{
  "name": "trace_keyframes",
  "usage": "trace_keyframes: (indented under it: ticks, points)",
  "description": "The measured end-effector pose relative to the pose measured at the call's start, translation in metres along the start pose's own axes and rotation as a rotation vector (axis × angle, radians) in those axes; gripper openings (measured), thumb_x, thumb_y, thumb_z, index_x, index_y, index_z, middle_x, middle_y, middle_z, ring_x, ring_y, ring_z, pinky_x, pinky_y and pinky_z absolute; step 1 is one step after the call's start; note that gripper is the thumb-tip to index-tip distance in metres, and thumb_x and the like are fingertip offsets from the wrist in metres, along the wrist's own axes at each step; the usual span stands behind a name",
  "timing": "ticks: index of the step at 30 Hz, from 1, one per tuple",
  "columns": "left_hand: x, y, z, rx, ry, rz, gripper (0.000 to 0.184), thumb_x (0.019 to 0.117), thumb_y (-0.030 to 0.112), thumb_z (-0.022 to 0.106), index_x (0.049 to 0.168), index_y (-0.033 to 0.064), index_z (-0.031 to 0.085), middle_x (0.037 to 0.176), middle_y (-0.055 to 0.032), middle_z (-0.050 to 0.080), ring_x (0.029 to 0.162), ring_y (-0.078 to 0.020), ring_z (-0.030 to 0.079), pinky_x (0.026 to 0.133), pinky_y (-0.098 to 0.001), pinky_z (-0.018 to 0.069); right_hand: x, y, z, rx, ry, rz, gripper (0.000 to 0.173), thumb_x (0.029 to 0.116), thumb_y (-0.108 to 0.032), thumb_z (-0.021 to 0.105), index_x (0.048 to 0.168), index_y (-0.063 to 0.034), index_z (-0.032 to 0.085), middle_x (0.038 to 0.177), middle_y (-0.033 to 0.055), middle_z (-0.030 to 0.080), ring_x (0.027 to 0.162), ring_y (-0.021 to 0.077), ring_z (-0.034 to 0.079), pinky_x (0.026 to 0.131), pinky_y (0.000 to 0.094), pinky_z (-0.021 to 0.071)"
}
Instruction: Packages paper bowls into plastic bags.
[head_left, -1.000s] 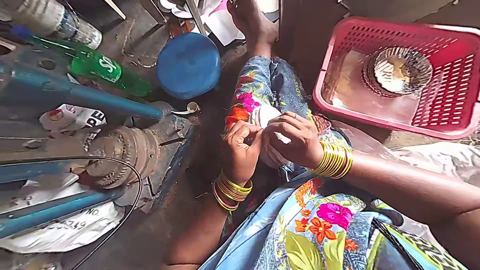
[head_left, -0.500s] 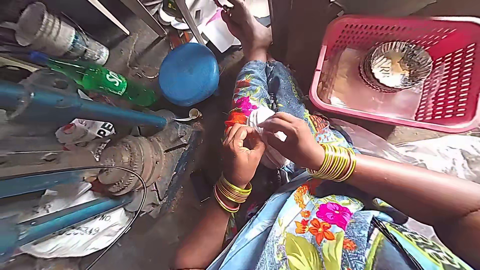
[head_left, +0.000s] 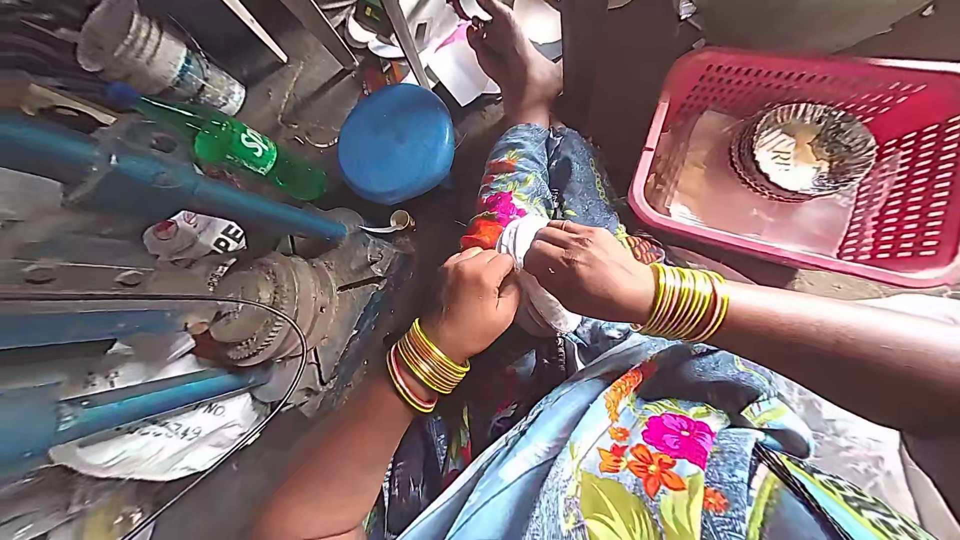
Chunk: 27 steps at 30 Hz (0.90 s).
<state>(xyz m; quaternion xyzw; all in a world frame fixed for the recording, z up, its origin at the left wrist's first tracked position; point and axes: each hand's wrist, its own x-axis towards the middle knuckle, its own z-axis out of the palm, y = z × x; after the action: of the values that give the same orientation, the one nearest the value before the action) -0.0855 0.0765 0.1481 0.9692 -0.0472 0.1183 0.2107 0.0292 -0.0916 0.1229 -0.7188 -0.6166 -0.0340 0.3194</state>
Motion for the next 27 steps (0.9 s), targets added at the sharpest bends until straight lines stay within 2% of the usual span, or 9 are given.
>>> trace_keyframes:
  ticks: [4, 9, 12, 14, 16, 19, 21, 25, 27]
  points:
    - [-0.003, 0.001, 0.007, -0.254, 0.081, -0.161, 0.017, 0.0864, 0.011, 0.063, 0.071, 0.0033, 0.066, 0.065, -0.0028, 0.059, 0.063, -0.0082, 0.057, 0.06, -0.0242, 0.0453, 0.0, -0.004, -0.002, 0.002, 0.063, 0.084, 0.016, 0.0867, -0.01, 0.055, 0.077, -0.0036, 0.066, 0.074, 0.0112, 0.063, 0.074, 0.0287, 0.066, 0.06, 0.0401, 0.0501]
    - [-0.007, 0.006, 0.023, -0.267, 0.164, -0.202, 0.017, 0.0867, 0.008, 0.063, 0.071, 0.0018, 0.066, 0.066, -0.0045, 0.061, 0.064, -0.0098, 0.059, 0.064, -0.0247, 0.0485, -0.002, -0.009, 0.01, -0.046, 0.12, 0.239, 0.013, 0.0847, -0.009, 0.059, 0.077, -0.0009, 0.065, 0.077, 0.0153, 0.065, 0.078, 0.0342, 0.069, 0.06, 0.0447, 0.0532]
    - [-0.011, 0.009, 0.03, -0.195, 0.203, -0.187, 0.017, 0.086, 0.009, 0.063, 0.071, 0.0014, 0.066, 0.064, -0.0062, 0.06, 0.063, -0.0135, 0.059, 0.062, -0.0275, 0.0476, -0.006, -0.009, 0.017, -0.08, 0.146, 0.248, 0.015, 0.0861, -0.01, 0.057, 0.078, -0.0004, 0.064, 0.076, 0.016, 0.064, 0.078, 0.0352, 0.068, 0.06, 0.0449, 0.0525]
    - [-0.008, 0.012, 0.024, -0.207, 0.196, -0.24, 0.015, 0.0859, 0.008, 0.064, 0.073, 0.0012, 0.068, 0.065, -0.0053, 0.061, 0.062, -0.0096, 0.058, 0.06, -0.0245, 0.0477, -0.009, -0.008, 0.014, -0.115, 0.149, 0.22, 0.016, 0.0876, -0.009, 0.056, 0.079, 0.0004, 0.065, 0.077, 0.0166, 0.064, 0.079, 0.0361, 0.068, 0.063, 0.0459, 0.054]
    - [0.008, 0.017, 0.009, -0.338, 0.101, -0.459, 0.014, 0.0887, 0.007, 0.066, 0.076, 0.0029, 0.069, 0.066, -0.0009, 0.06, 0.059, -0.004, 0.054, 0.057, -0.0223, 0.0453, -0.011, -0.007, 0.007, -0.198, 0.172, 0.126, 0.019, 0.0912, -0.006, 0.051, 0.079, -0.0002, 0.064, 0.076, 0.0159, 0.062, 0.076, 0.0351, 0.066, 0.064, 0.0452, 0.0534]
    - [0.048, 0.025, -0.017, -0.713, -0.047, -0.804, 0.018, 0.0938, 0.001, 0.064, 0.076, 0.0024, 0.064, 0.067, -0.0007, 0.057, 0.059, -0.0066, 0.051, 0.059, -0.0232, 0.045, -0.01, -0.011, -0.005, -0.315, 0.184, 0.008, 0.02, 0.0934, -0.003, 0.05, 0.08, -0.0007, 0.063, 0.075, 0.0149, 0.061, 0.073, 0.0333, 0.064, 0.057, 0.0418, 0.049]
    - [0.065, 0.033, -0.021, -0.729, -0.06, -0.746, 0.02, 0.0934, 0.001, 0.063, 0.074, 0.0035, 0.062, 0.063, -0.0004, 0.055, 0.054, -0.0057, 0.049, 0.053, -0.0217, 0.0415, -0.005, -0.014, -0.013, -0.357, 0.207, -0.005, 0.02, 0.0948, -0.004, 0.05, 0.081, -0.0011, 0.064, 0.075, 0.0141, 0.061, 0.072, 0.0326, 0.063, 0.057, 0.0415, 0.0479]
    - [0.085, 0.047, -0.026, -0.498, -0.067, -0.491, 0.02, 0.0959, 0.011, 0.067, 0.078, 0.0034, 0.068, 0.069, -0.0067, 0.061, 0.062, -0.0159, 0.056, 0.061, -0.0385, 0.0466, 0.004, -0.017, -0.029, -0.345, 0.321, 0.116, 0.021, 0.0943, -0.008, 0.054, 0.076, -0.0022, 0.063, 0.072, 0.0133, 0.062, 0.07, 0.0314, 0.065, 0.058, 0.0418, 0.0504]
    - [0.088, 0.05, -0.028, -0.436, -0.043, -0.389, 0.023, 0.097, 0.014, 0.067, 0.076, 0.0052, 0.068, 0.068, -0.0049, 0.061, 0.062, -0.0153, 0.057, 0.06, -0.0386, 0.0454, 0.003, -0.022, -0.039, -0.252, 0.356, 0.203, 0.021, 0.0933, -0.01, 0.054, 0.075, -0.0041, 0.064, 0.072, 0.0113, 0.063, 0.072, 0.0282, 0.066, 0.06, 0.0404, 0.0502]
